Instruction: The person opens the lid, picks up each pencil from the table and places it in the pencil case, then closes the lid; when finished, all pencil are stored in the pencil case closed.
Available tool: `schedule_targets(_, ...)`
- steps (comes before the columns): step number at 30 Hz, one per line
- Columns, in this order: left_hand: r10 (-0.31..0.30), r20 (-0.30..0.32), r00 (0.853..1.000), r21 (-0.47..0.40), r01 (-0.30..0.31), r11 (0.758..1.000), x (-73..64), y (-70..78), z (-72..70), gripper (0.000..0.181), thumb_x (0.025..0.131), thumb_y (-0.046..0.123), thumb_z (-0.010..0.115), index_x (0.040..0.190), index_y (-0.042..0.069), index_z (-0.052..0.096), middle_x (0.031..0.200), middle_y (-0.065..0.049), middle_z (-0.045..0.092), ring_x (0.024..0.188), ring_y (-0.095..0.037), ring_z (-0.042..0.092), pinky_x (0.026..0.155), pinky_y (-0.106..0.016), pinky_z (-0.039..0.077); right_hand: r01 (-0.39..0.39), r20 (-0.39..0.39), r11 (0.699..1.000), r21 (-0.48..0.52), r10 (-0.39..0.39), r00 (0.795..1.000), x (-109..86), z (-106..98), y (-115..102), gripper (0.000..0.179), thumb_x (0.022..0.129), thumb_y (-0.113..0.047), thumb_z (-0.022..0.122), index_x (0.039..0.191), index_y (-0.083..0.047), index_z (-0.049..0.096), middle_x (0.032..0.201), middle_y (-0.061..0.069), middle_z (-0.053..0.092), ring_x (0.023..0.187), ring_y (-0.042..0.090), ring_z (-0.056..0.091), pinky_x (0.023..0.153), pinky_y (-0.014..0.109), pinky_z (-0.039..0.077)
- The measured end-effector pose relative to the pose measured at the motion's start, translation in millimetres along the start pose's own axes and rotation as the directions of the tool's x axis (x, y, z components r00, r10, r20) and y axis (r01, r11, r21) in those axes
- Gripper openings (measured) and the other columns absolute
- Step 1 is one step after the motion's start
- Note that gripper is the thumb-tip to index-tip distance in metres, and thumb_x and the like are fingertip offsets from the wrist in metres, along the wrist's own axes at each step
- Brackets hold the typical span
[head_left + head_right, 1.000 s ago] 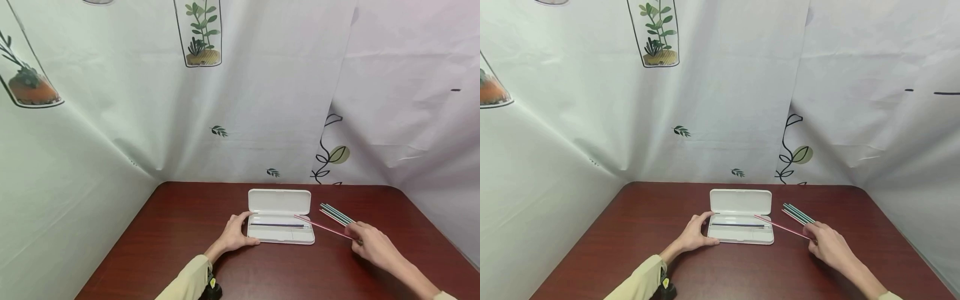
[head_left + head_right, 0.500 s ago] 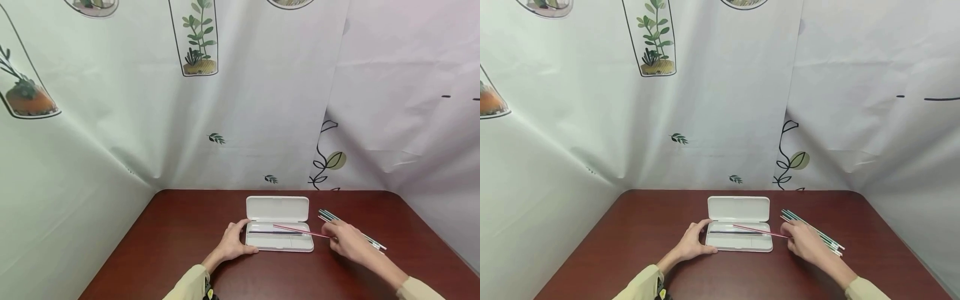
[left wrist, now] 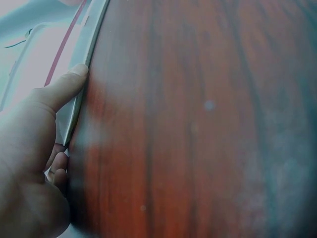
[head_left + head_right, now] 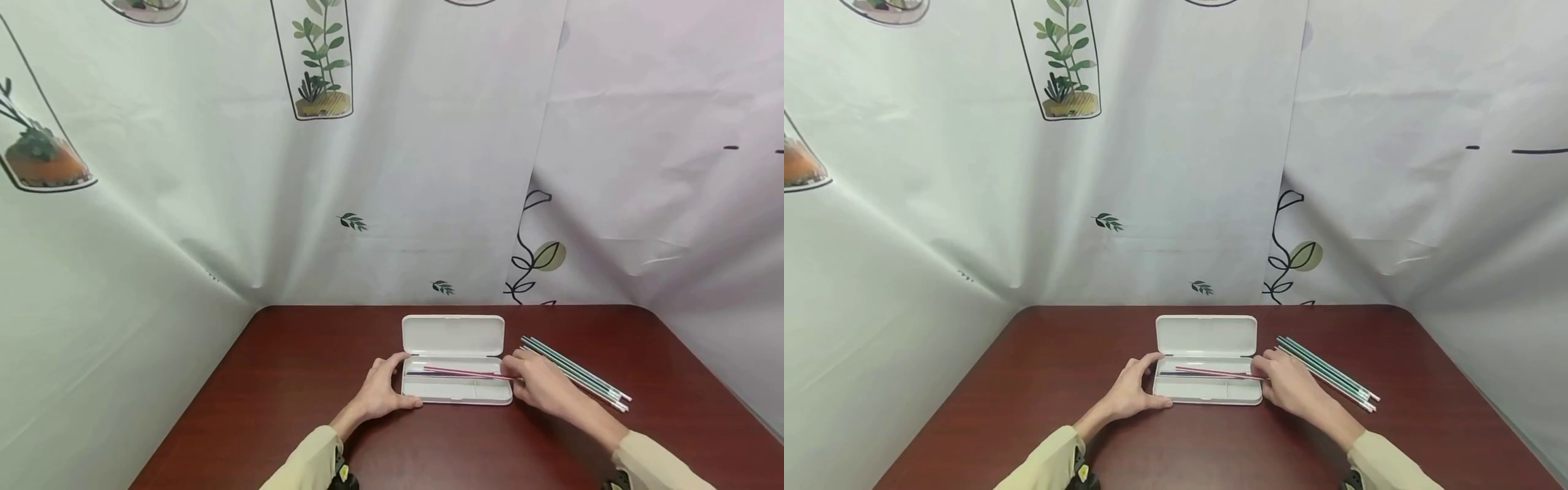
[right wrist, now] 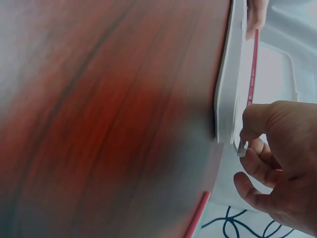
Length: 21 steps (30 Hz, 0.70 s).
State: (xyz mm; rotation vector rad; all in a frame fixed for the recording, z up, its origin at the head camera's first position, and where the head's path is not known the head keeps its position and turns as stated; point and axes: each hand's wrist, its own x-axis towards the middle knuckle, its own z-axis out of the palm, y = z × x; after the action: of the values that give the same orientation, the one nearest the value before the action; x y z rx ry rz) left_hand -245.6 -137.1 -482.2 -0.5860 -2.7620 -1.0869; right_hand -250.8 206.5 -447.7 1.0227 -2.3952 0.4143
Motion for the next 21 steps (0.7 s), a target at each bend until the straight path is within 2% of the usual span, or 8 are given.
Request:
schedule_targets(6, 0.018, -0.005, 1.0, -0.001, -0.018, 1.0, 0.0, 0.5, -1.0, 0.087, 0.066, 0.037, 0.093, 0.139, 0.013, 0.053, 0.104, -0.006, 0.052, 0.097, -0.021, 0.046, 0.079, -0.037, 0.041, -0.001, 0.033, 1.0, -0.012, 0.001, 0.999, 5.3, 3.6, -3.3, 0.03, 0.066, 0.003, 0.075, 0.084, -0.019, 0.064, 0.075, -0.01, 0.05, 0.068, 0.012, 0.047, 0.059, 0.031, 0.042)
schedule_targets(13, 0.012, -0.009, 1.0, 0.002, -0.012, 1.0, 0.5, 0.0, -1.2, 0.086, 0.066, 0.038, 0.093, 0.139, 0.013, 0.054, 0.104, -0.006, 0.052, 0.098, -0.021, 0.046, 0.08, -0.037, 0.041, -0.035, 0.102, 0.999, -0.009, 0.036, 0.994, 12.7, 5.7, -8.3, 0.029, 0.069, 0.004, 0.071, 0.085, -0.019, 0.065, 0.079, -0.009, 0.052, 0.073, 0.014, 0.05, 0.063, 0.033, 0.044)
schedule_targets(21, 0.013, -0.008, 1.0, -0.002, -0.013, 1.0, 1.0, 0.1, -0.7, 0.087, 0.066, 0.037, 0.093, 0.139, 0.013, 0.053, 0.105, -0.003, 0.053, 0.099, -0.022, 0.046, 0.082, -0.039, 0.041, -0.035, 0.128, 0.999, 0.001, 0.034, 0.991, 18.2, 9.5, -13.6, 0.028, 0.071, 0.005, 0.07, 0.087, -0.018, 0.066, 0.08, -0.008, 0.052, 0.073, 0.014, 0.049, 0.063, 0.032, 0.043)
